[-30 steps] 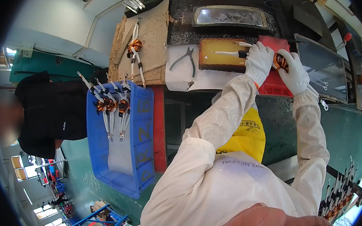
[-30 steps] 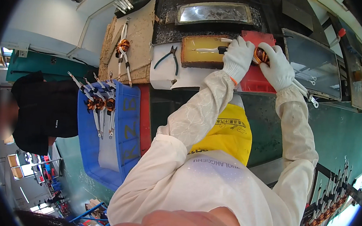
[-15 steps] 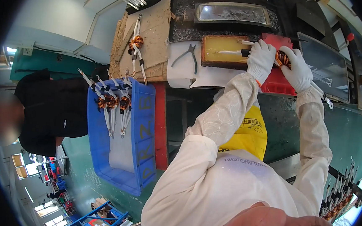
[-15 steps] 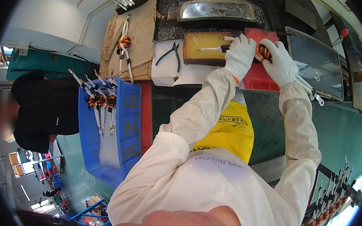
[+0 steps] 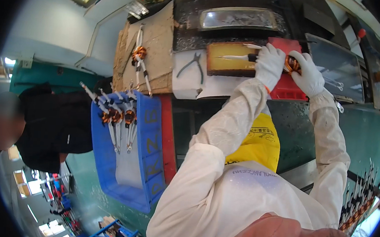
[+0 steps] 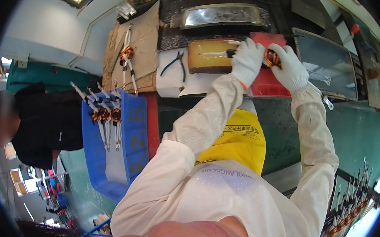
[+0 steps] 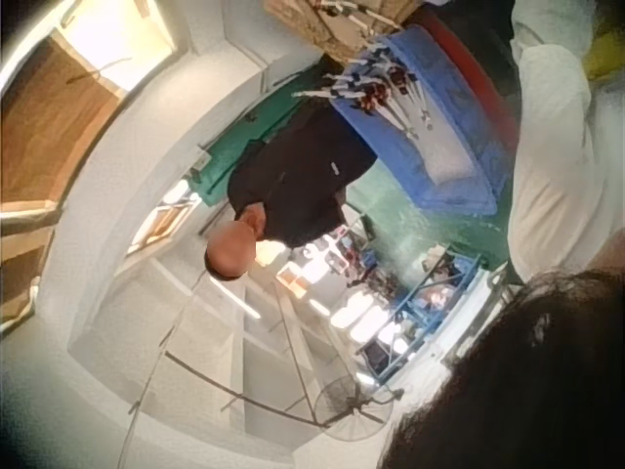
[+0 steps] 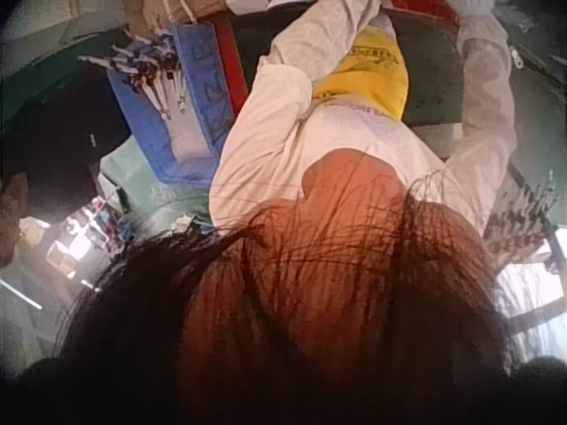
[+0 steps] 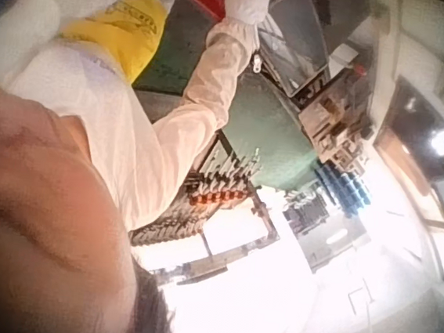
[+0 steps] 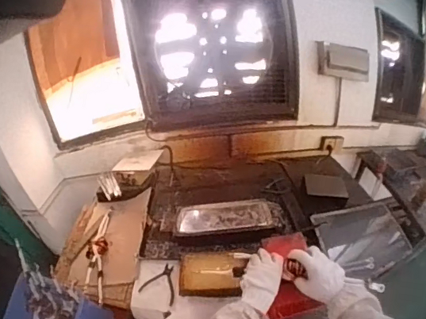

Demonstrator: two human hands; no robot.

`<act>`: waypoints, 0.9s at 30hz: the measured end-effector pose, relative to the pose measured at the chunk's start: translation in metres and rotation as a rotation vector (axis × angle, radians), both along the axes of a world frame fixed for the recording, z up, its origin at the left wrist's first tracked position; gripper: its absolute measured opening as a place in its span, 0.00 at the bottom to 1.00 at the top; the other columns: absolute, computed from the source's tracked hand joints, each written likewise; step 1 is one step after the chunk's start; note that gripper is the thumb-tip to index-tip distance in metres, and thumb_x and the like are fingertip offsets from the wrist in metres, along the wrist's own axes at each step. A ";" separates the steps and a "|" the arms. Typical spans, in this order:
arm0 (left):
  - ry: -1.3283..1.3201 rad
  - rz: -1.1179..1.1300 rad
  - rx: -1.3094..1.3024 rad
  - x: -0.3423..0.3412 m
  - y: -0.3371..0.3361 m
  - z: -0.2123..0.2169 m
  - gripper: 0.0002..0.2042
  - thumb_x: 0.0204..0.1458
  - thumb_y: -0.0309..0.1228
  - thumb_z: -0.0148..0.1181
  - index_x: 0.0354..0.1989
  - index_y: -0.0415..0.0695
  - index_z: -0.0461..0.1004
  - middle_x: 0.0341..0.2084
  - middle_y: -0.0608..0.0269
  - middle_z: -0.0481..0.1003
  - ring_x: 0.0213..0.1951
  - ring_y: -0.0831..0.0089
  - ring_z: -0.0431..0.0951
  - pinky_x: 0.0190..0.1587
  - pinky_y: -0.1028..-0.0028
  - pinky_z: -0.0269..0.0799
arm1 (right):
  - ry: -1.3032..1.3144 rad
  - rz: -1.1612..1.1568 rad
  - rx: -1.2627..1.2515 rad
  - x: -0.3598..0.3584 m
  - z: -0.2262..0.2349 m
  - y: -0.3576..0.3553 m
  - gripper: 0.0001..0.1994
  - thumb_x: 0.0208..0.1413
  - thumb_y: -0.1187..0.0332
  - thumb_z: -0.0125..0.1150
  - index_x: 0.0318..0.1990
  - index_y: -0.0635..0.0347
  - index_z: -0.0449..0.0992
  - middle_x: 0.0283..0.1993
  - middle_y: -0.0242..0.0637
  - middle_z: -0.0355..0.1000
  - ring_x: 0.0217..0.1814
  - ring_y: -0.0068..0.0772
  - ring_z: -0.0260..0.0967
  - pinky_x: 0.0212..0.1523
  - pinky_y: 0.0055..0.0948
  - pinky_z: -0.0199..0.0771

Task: Dip copper coils into a liquid bath for soldering or insulation.

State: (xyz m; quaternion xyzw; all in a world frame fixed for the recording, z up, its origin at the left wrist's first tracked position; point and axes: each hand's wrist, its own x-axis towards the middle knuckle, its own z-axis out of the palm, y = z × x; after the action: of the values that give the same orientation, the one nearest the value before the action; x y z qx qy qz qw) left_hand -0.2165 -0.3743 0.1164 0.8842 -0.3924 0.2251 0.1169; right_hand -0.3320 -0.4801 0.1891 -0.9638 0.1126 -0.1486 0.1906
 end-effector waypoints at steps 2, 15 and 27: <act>0.040 -0.022 0.062 0.002 0.006 0.004 0.06 0.50 0.30 0.56 0.36 0.43 0.73 0.34 0.55 0.71 0.37 0.61 0.76 0.29 0.69 0.77 | 0.018 0.052 0.011 0.000 0.003 0.002 0.28 0.47 0.75 0.62 0.58 0.46 0.66 0.50 0.44 0.67 0.52 0.53 0.70 0.49 0.42 0.74; -0.064 -0.227 0.051 0.041 -0.008 0.022 0.08 0.49 0.29 0.58 0.38 0.47 0.73 0.36 0.56 0.72 0.38 0.60 0.77 0.37 0.64 0.75 | -0.079 -0.158 -0.024 0.020 -0.025 0.000 0.27 0.48 0.71 0.63 0.59 0.42 0.67 0.50 0.44 0.67 0.52 0.53 0.70 0.48 0.46 0.75; -0.089 -0.247 -0.119 0.075 -0.031 0.012 0.04 0.49 0.28 0.56 0.33 0.47 0.73 0.33 0.59 0.74 0.41 0.61 0.77 0.47 0.65 0.72 | -0.010 -0.374 -0.050 0.064 -0.019 0.006 0.27 0.50 0.67 0.63 0.59 0.37 0.65 0.48 0.44 0.67 0.51 0.53 0.71 0.46 0.52 0.76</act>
State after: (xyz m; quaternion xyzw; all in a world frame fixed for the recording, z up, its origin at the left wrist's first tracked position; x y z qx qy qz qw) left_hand -0.1414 -0.4056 0.1280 0.8099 -0.4889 0.2706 0.1782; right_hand -0.2682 -0.4739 0.1702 -0.9298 0.2851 -0.1888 0.1360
